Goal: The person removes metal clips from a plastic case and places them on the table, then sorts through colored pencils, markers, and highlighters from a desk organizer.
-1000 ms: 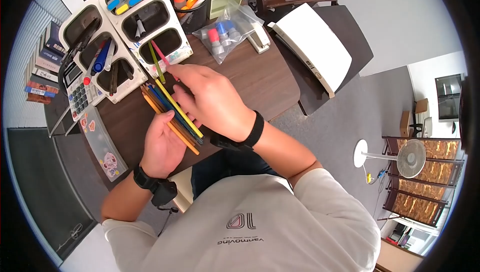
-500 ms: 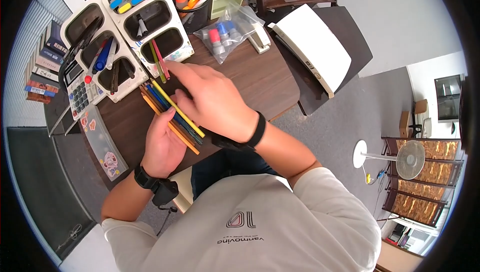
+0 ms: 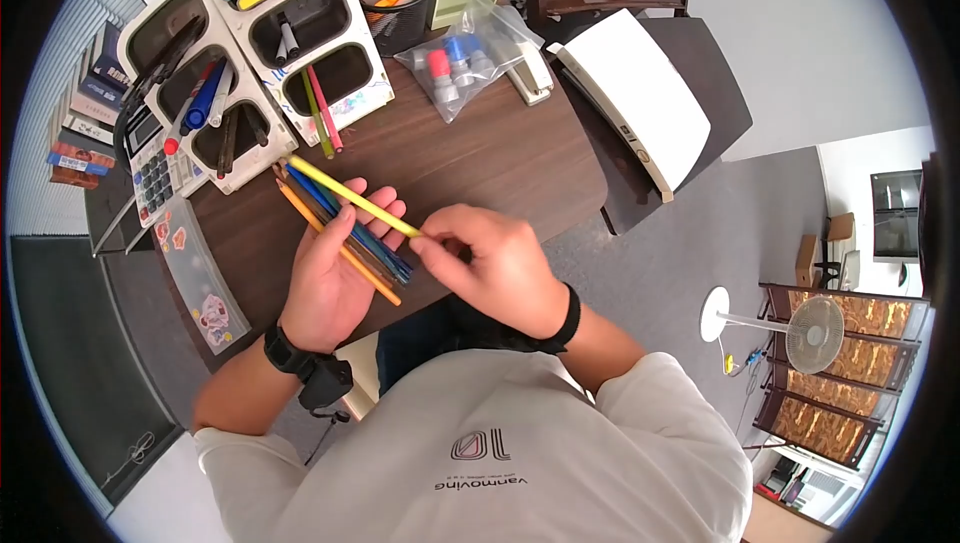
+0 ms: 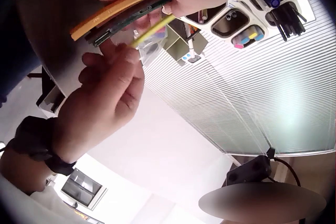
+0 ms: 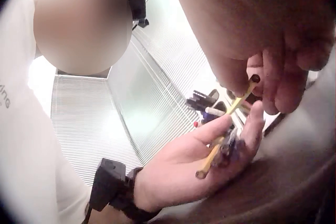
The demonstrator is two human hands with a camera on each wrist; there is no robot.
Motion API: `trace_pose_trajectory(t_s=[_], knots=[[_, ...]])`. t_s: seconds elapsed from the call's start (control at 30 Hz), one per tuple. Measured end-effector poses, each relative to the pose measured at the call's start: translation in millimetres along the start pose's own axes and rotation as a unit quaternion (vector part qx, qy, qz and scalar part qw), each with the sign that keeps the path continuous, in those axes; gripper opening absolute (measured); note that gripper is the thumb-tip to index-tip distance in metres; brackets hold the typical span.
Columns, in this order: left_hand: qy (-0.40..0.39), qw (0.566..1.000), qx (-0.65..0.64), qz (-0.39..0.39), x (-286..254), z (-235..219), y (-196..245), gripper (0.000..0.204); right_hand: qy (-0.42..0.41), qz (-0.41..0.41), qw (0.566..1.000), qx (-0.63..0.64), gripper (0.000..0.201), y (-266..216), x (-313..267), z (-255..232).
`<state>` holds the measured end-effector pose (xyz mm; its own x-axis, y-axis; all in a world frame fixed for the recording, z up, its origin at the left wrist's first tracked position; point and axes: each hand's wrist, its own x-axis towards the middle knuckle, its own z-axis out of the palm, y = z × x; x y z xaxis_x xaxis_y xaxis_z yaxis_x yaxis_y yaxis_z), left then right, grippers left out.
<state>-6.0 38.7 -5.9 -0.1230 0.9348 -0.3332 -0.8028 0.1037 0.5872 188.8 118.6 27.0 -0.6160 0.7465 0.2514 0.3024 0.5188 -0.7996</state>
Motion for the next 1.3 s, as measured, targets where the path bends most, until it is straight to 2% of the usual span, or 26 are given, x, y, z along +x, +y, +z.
trace_pose_trajectory(t_s=[0.07, 0.1, 0.17, 0.23, 0.3, 0.33, 0.4, 0.43, 0.5, 0.53, 0.57, 0.67, 0.7, 0.8, 0.93, 1.0, 1.13, 1.23, 1.3], knots=[[-0.015, 0.998, -0.054, -0.025, 0.0, -2.1, 2.2, 0.047, 0.045, 0.074, 0.994, 0.06, 0.011, -10.5, 1.3, -15.7], [-0.014, 0.998, -0.057, -0.025, -0.3, -3.6, 3.4, 0.047, 0.058, 0.069, 0.992, 0.092, 0.011, -10.1, 1.0, -24.2], [-0.075, 0.994, -0.074, -0.031, -1.0, -5.6, 5.9, 0.058, 0.096, -0.008, 0.978, 0.187, 0.012, 4.6, -1.3, -36.7], [-0.081, 0.992, -0.089, -0.036, -1.8, -4.4, 6.8, 0.06, 0.135, 0.012, 0.936, 0.326, 0.017, 2.4, -2.2, -43.2], [-0.046, 0.997, -0.054, -0.042, -2.9, -2.6, 5.7, 0.059, 0.197, -0.02, 0.931, 0.308, 0.018, 1.7, 6.9, -39.2], [-0.047, 0.997, -0.053, -0.042, -2.5, -1.4, 5.3, 0.059, 0.198, -0.021, 0.93, 0.308, 0.018, 1.5, 11.8, -35.4], [-0.006, 0.999, -0.017, -0.044, -1.5, 0.6, 5.0, 0.056, 0.239, -0.058, 0.954, 0.172, 0.019, 0.5, 22.8, -25.5], [-0.007, 0.999, -0.016, -0.044, -1.3, 1.1, 5.2, 0.056, 0.24, -0.059, 0.954, 0.172, 0.019, 0.1, 29.4, -20.2], [0.02, 0.999, -0.009, -0.032, -0.8, 1.1, 5.4, 0.05, 0.251, -0.116, 0.959, 0.055, 0.022, 0.1, 43.6, -10.8], [0.019, 0.999, -0.01, -0.031, -0.4, 0.1, 5.5, 0.05, 0.244, -0.126, 0.962, 0.002, 0.024, 1.0, 49.2, -7.5], [0.016, 0.999, -0.009, -0.028, -0.1, -1.1, 5.6, 0.045, 0.227, -0.101, 0.969, 0.0, 0.023, -3.4, 53.7, -1.5], [0.015, 1.0, -0.013, -0.02, 0.1, -0.1, 5.3, 0.037, 0.148, -0.108, 0.982, -0.044, 0.028, -2.6, 65.7, 12.3], [0.016, 1.0, -0.018, -0.018, 0.2, 1.2, 5.0, 0.032, 0.146, -0.109, 0.982, -0.045, 0.028, -4.1, 67.1, 15.9], [-0.008, 1.0, -0.02, -0.004, 0.1, 2.7, 4.4, 0.028, 0.05, -0.025, 0.998, 0.038, 0.035, -8.6, 70.8, 26.4], [-0.037, 0.999, -0.022, 0.006, 1.6, -5.3, 3.4, 0.024, 0.042, -0.052, 0.997, 0.03, 0.038, -7.4, 74.9, 32.4], [-0.048, 0.998, -0.043, -0.011, 2.3, -6.2, 4.5, 0.024, 0.042, -0.083, 0.996, 0.005, 0.042, -6.5, 76.1, 33.1], [-0.048, 0.992, -0.103, -0.058, 1.7, -8.6, 8.9, 0.028, 0.044, -0.096, 0.994, -0.008, 0.045, -9.0, 75.3, 31.1], [-0.043, 0.993, -0.102, -0.047, 0.9, -6.1, 8.4, 0.033, 0.08, -0.111, 0.99, -0.031, 0.038, -9.7, 62.4, 27.0], [-0.025, 0.998, -0.048, -0.012, 0.9, -7.5, 4.7, 0.033, 0.064, -0.06, 0.996, 0.036, 0.024, -9.6, 41.7, 20.9]])
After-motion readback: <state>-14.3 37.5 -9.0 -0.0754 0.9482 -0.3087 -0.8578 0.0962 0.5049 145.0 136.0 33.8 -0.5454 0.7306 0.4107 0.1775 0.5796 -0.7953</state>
